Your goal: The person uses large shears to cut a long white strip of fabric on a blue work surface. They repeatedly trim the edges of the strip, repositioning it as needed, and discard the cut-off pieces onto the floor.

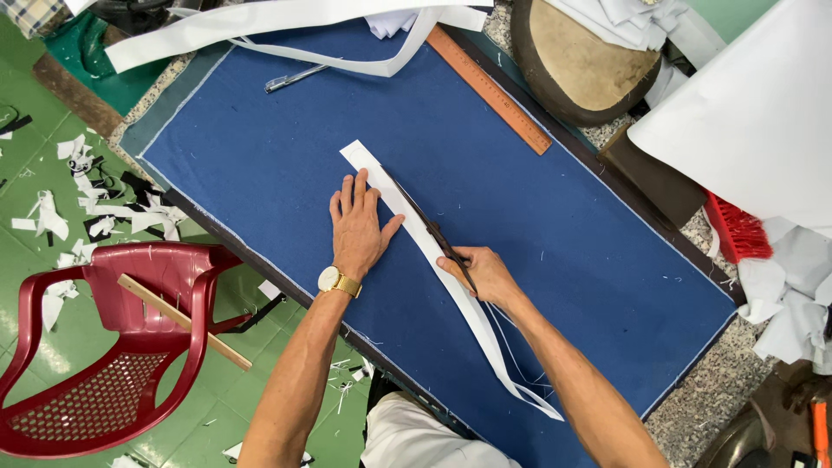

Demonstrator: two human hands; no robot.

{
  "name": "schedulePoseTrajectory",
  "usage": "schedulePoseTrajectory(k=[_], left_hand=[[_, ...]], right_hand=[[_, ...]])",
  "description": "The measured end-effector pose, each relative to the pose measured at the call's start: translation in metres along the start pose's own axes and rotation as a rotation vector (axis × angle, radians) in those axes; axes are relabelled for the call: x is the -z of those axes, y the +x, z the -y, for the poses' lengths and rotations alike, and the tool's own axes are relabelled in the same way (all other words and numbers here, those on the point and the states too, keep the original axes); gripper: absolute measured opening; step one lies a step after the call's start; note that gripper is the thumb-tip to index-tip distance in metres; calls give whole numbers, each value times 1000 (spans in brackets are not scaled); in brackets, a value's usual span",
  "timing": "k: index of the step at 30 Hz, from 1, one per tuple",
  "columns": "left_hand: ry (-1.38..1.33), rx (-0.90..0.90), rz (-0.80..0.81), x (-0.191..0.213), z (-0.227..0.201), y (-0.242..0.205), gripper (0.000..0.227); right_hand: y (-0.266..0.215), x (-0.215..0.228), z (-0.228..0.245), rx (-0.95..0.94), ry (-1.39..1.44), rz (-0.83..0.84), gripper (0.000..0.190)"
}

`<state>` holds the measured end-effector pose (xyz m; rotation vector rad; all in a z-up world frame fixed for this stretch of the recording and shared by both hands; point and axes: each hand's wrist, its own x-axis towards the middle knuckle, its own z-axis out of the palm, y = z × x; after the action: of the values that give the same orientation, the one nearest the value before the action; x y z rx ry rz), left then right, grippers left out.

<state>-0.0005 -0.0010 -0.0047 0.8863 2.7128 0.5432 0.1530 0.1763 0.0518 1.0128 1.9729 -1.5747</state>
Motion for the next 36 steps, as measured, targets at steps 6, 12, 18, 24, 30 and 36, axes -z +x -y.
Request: schedulePoseTrajectory(k=[6, 12, 18, 24, 30, 36], left_hand=[[-10, 2, 13, 3, -1, 0, 56], [-5, 1, 11, 3, -1, 0, 56], [-15, -10, -2, 3, 0, 0, 56], [-17, -3, 7, 6, -2, -1, 56], [-13, 2, 17, 6, -2, 0, 57], [-6, 10, 35, 6, -2, 1, 58]], right_hand=[[7, 2, -5, -6, -5, 20, 44], [12, 2, 2, 17, -55, 22, 44], [13, -3, 18, 32, -59, 21, 44], [14, -4, 17, 46, -59, 25, 48], [16, -4, 15, 24, -25, 15, 42], [17, -5, 14, 10, -31, -4, 41]])
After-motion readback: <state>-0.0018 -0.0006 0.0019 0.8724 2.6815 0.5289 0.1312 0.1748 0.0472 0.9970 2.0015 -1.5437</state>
